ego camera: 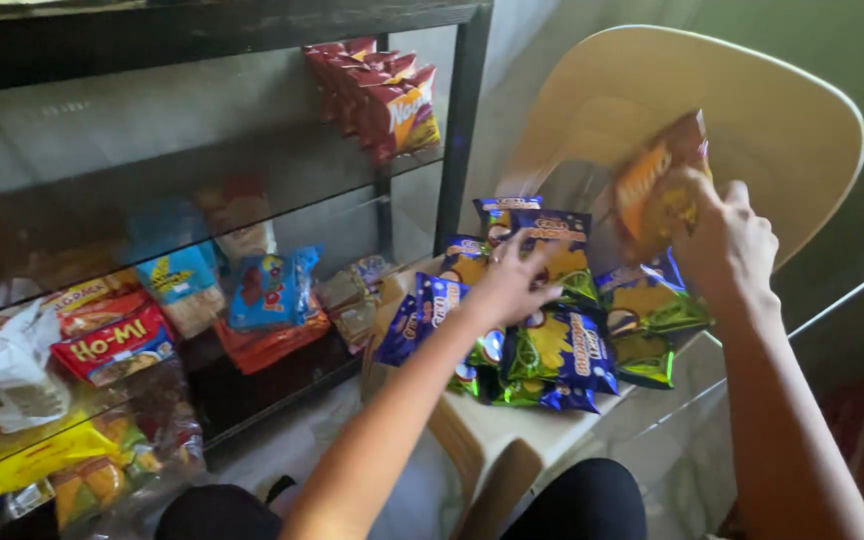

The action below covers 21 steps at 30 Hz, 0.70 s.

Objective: Organizing and stacking various snack bags from a chair onto a shelf.

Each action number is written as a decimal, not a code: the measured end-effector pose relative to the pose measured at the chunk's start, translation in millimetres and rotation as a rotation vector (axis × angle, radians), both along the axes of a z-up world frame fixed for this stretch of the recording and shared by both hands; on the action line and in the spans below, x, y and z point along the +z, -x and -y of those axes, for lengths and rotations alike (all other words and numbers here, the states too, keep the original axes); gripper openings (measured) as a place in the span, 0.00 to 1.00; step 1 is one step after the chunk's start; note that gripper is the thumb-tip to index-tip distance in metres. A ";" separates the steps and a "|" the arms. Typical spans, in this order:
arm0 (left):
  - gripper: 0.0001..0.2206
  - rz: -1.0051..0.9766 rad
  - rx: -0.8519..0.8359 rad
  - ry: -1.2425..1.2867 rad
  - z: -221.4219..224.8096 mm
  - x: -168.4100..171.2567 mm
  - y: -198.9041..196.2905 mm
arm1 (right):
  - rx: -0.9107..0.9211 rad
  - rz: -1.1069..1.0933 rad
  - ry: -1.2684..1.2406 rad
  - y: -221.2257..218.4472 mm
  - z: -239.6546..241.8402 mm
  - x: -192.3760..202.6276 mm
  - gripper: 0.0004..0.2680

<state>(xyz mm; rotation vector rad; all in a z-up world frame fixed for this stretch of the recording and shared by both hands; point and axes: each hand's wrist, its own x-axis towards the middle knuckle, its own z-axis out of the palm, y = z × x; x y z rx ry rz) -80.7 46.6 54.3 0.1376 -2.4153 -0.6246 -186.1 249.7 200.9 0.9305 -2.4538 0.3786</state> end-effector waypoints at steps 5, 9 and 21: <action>0.29 0.373 0.172 0.107 -25.4 1.9 -4.1 | 0.073 0.041 -0.042 75.3 2.0 -59.3 0.18; 0.28 0.137 0.129 0.040 3.3 -67.9 28.1 | 0.084 0.314 0.072 119.5 25.9 -105.9 0.21; 0.31 0.210 0.179 0.058 -10.3 -14.3 -2.0 | 0.016 -0.208 -0.255 100.7 26.2 -147.4 0.17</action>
